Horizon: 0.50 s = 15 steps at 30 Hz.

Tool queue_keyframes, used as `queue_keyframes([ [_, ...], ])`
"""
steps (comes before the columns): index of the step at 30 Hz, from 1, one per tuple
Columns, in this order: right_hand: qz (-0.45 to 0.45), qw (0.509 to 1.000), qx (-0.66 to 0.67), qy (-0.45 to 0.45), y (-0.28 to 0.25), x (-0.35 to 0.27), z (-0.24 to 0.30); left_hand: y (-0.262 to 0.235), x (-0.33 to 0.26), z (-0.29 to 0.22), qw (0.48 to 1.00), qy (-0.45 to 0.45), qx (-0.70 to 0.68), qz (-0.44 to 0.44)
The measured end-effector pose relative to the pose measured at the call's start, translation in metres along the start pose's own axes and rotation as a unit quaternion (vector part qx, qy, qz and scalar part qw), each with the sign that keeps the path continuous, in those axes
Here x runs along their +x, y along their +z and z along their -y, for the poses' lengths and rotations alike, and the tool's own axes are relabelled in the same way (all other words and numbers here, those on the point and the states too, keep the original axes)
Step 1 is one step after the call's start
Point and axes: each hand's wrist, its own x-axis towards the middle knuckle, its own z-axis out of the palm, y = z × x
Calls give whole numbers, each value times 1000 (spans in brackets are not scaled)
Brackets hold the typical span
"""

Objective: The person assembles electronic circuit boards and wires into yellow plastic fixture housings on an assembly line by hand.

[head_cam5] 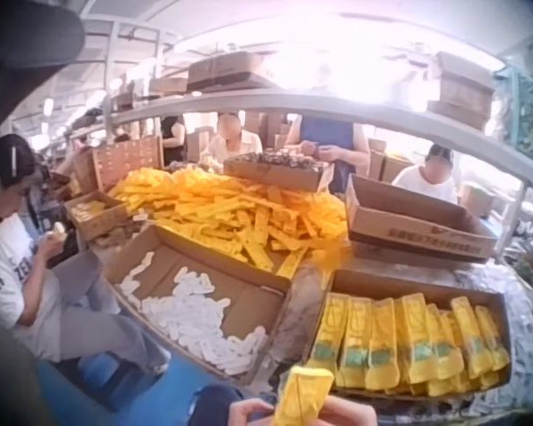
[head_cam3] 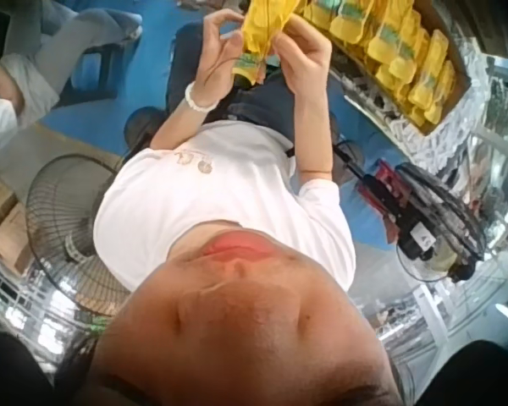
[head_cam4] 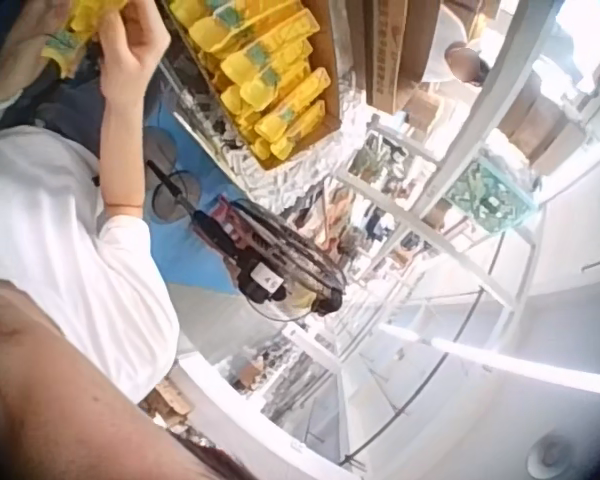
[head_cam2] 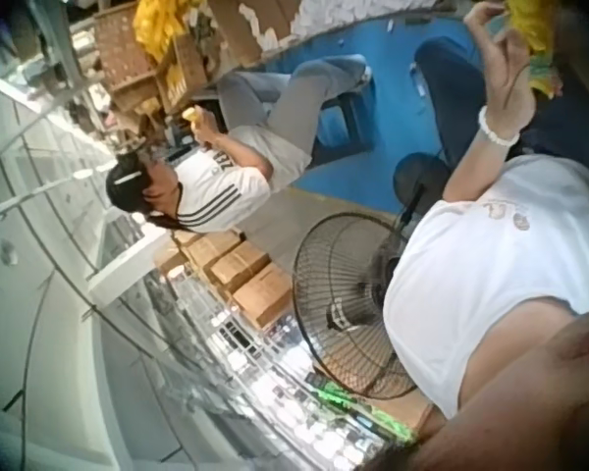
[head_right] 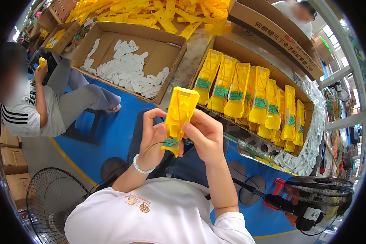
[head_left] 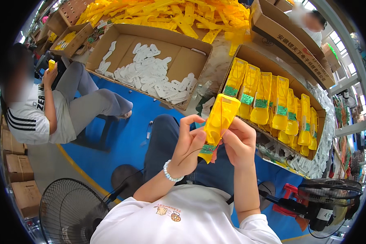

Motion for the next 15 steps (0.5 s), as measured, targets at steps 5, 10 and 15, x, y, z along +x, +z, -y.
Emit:
queue_keyframes([
  [5,-67,991,-113,18,13,14,-7,-9,-4,11,1000,12,12,-22],
  [10,-43,992,-116,32,45,42,-25,-19,-12,6,990,57,-46,-120],
  [15,80,917,-386,-57,71,102,-32,-57,-23,-28,952,177,-1,-251],
])
